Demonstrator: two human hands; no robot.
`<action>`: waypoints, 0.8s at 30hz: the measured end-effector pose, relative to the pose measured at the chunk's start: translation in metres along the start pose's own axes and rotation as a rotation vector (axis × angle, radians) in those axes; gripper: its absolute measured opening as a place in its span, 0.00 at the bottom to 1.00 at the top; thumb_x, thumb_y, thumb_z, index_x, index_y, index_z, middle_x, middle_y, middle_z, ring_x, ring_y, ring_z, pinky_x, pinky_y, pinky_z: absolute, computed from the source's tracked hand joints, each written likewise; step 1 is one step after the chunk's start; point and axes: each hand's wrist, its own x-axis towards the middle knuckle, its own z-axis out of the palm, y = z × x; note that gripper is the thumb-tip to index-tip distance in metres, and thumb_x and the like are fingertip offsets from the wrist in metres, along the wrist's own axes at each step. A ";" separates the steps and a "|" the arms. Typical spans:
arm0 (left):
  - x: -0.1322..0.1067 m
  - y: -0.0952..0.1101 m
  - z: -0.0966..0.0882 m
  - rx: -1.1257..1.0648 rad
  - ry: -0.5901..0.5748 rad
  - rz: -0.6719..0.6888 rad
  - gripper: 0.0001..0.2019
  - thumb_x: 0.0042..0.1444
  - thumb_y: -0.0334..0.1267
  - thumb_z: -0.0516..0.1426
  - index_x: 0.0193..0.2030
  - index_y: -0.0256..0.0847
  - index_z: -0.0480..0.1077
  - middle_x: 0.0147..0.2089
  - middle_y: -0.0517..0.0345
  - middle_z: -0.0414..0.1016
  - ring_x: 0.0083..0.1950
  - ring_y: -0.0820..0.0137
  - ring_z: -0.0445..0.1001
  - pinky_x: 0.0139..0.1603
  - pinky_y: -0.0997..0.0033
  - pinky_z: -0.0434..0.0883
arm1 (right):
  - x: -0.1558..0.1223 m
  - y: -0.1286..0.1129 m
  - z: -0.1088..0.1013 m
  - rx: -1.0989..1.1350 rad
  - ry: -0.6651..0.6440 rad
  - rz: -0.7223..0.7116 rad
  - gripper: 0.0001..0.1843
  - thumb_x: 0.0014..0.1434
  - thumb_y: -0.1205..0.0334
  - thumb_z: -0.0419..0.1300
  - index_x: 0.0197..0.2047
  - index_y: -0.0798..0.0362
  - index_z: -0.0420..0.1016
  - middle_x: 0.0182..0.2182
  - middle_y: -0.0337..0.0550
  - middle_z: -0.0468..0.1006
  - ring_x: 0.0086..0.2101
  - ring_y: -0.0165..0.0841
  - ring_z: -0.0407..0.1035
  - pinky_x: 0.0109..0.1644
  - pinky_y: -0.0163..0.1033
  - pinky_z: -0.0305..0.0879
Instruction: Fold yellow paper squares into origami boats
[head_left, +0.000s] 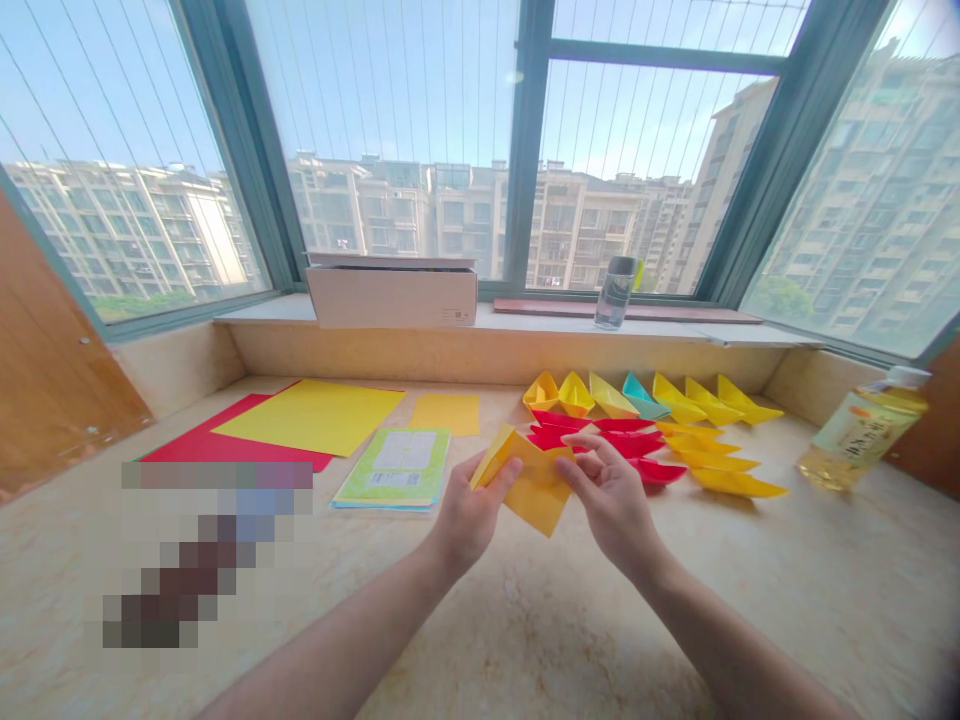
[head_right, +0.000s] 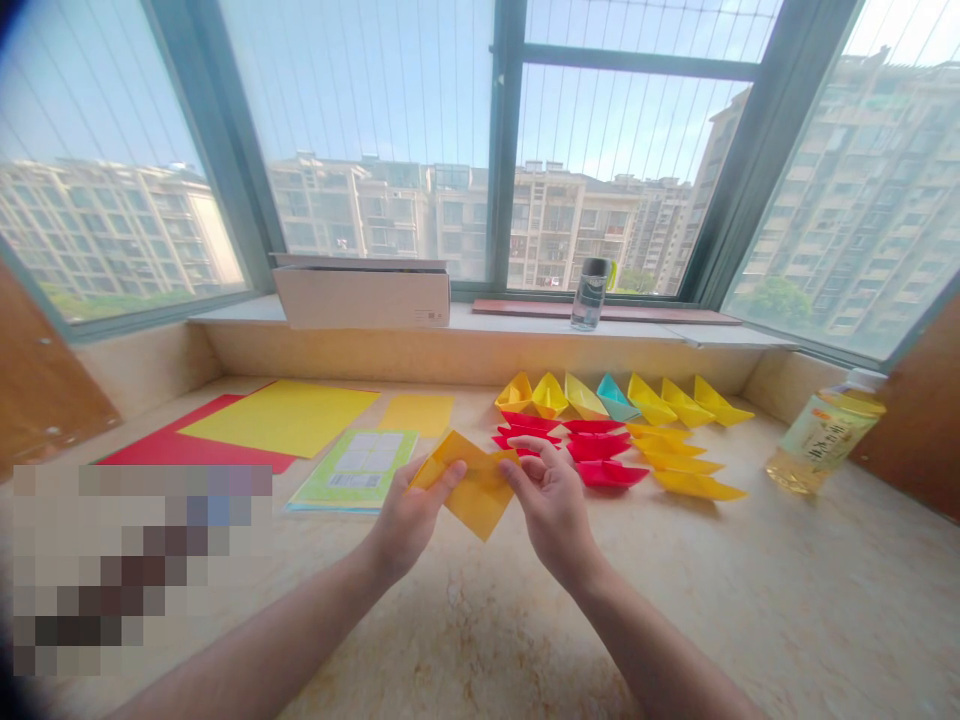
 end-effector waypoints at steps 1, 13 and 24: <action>0.000 0.000 0.000 -0.019 -0.004 -0.011 0.16 0.57 0.46 0.61 0.46 0.37 0.78 0.39 0.53 0.80 0.39 0.65 0.76 0.42 0.70 0.73 | 0.000 0.000 0.000 0.022 0.003 0.003 0.19 0.55 0.49 0.67 0.45 0.50 0.72 0.31 0.43 0.81 0.36 0.41 0.78 0.41 0.44 0.74; -0.001 0.007 -0.002 0.035 -0.081 -0.020 0.14 0.58 0.46 0.60 0.39 0.34 0.76 0.35 0.55 0.77 0.36 0.68 0.73 0.36 0.74 0.70 | 0.003 -0.008 -0.007 -0.029 -0.237 0.176 0.16 0.56 0.49 0.67 0.39 0.54 0.83 0.35 0.48 0.83 0.36 0.40 0.76 0.43 0.43 0.71; 0.003 0.000 -0.002 -0.078 -0.109 -0.122 0.17 0.58 0.48 0.59 0.43 0.34 0.74 0.38 0.51 0.78 0.37 0.65 0.76 0.39 0.69 0.73 | 0.009 -0.007 -0.013 -0.035 -0.210 0.218 0.22 0.52 0.44 0.67 0.37 0.56 0.82 0.34 0.49 0.82 0.36 0.42 0.76 0.44 0.46 0.71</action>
